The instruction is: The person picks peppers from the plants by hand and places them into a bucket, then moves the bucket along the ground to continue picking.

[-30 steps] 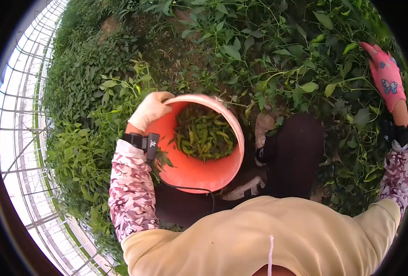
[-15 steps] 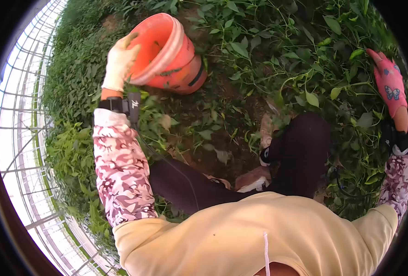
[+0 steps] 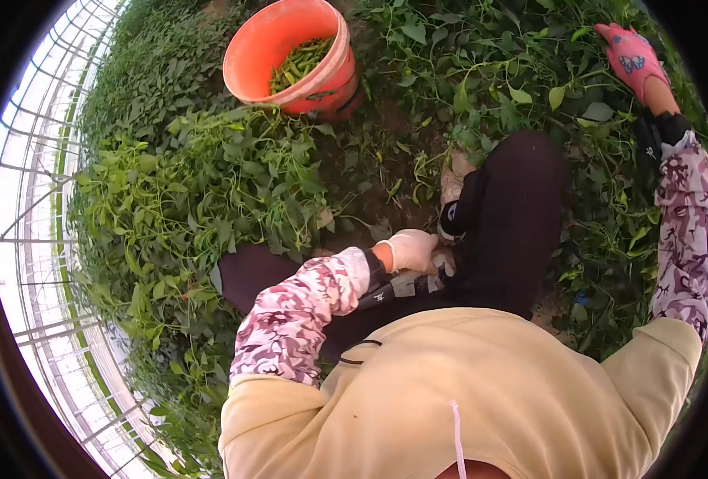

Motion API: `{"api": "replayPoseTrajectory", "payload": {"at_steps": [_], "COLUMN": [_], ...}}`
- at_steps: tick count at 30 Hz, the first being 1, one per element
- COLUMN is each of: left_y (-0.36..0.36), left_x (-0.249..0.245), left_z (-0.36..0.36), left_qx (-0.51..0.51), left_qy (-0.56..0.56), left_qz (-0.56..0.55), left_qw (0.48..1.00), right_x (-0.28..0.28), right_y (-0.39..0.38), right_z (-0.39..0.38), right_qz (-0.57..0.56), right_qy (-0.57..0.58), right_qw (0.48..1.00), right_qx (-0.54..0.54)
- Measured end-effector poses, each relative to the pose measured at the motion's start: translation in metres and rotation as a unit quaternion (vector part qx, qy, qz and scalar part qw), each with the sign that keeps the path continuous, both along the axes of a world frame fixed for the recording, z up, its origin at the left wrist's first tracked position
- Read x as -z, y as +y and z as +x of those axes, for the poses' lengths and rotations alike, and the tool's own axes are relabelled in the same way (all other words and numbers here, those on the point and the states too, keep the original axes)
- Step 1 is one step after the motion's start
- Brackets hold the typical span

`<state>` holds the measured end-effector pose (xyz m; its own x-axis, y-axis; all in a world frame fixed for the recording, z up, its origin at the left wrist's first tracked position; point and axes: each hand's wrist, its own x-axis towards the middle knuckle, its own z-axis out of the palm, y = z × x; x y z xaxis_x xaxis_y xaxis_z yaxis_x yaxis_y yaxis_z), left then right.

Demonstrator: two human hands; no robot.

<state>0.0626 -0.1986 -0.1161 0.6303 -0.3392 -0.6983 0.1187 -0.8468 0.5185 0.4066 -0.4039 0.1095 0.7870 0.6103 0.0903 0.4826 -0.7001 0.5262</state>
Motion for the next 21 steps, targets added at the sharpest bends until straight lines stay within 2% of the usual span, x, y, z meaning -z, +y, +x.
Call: {"api": "replayPoseTrajectory", "payload": {"at_steps": [1,2,4,6,8,10,11,12,14,15,16,17,20,21], "left_y": [-0.005,-0.007,-0.007,-0.004,0.001,0.000,-0.007,-0.002,-0.008,-0.007,-0.004,-0.003,-0.008,0.004], "left_x": [0.007,0.011,0.025,0.052,0.053,0.097,0.125,0.107,0.127,0.126,0.127,0.133,0.158,0.143], "left_z": [-0.006,-0.010,-0.013,-0.013,-0.004,-0.011,-0.025,-0.012,-0.019,-0.021,-0.021,-0.021,-0.028,-0.017], "left_qx": [-0.051,-0.054,-0.114,-0.075,-0.117,-0.100,-0.095,-0.100,-0.148,-0.155,-0.164,-0.122,-0.116,-0.165], "left_qy": [-0.023,-0.019,0.085,0.164,0.219,0.246,0.103,0.218,0.290,0.276,0.258,0.221,0.250,0.242], "left_qz": [0.004,0.001,-0.029,-0.048,-0.058,-0.193,-0.232,-0.308,-0.334,-0.351,-0.365,-0.329,-0.331,-0.353], "left_qw": [0.998,0.998,0.989,0.982,0.967,0.944,0.963,0.920,0.885,0.881,0.879,0.910,0.902,0.888], "right_x": [-0.003,-0.004,-0.002,-0.005,-0.009,-0.007,-0.005,-0.005,-0.007,-0.006,-0.009,-0.004,0.008,0.008], "right_y": [0.001,0.001,-0.005,0.000,0.004,0.003,-0.001,-0.007,-0.007,0.016,0.006,0.018,0.033,0.033], "right_z": [0.001,0.005,0.015,0.009,0.005,-0.003,0.003,0.011,0.012,-0.010,0.003,-0.004,0.004,0.005], "right_qz": [-0.008,-0.012,-0.018,-0.010,-0.065,-0.045,-0.064,-0.085,-0.031,0.024,-0.047,-0.028,-0.026,-0.025], "right_qy": [0.013,0.016,0.051,0.071,0.023,0.015,0.012,0.014,0.060,0.069,0.049,0.045,0.047,0.054], "right_qw": [1.000,1.000,0.998,0.997,0.997,0.998,0.995,0.990,0.983,0.997,0.994,0.999,0.998,0.998], "right_qx": [-0.008,-0.010,-0.032,-0.017,-0.020,-0.031,-0.069,-0.107,-0.171,-0.026,-0.081,-0.003,0.033,0.031]}}
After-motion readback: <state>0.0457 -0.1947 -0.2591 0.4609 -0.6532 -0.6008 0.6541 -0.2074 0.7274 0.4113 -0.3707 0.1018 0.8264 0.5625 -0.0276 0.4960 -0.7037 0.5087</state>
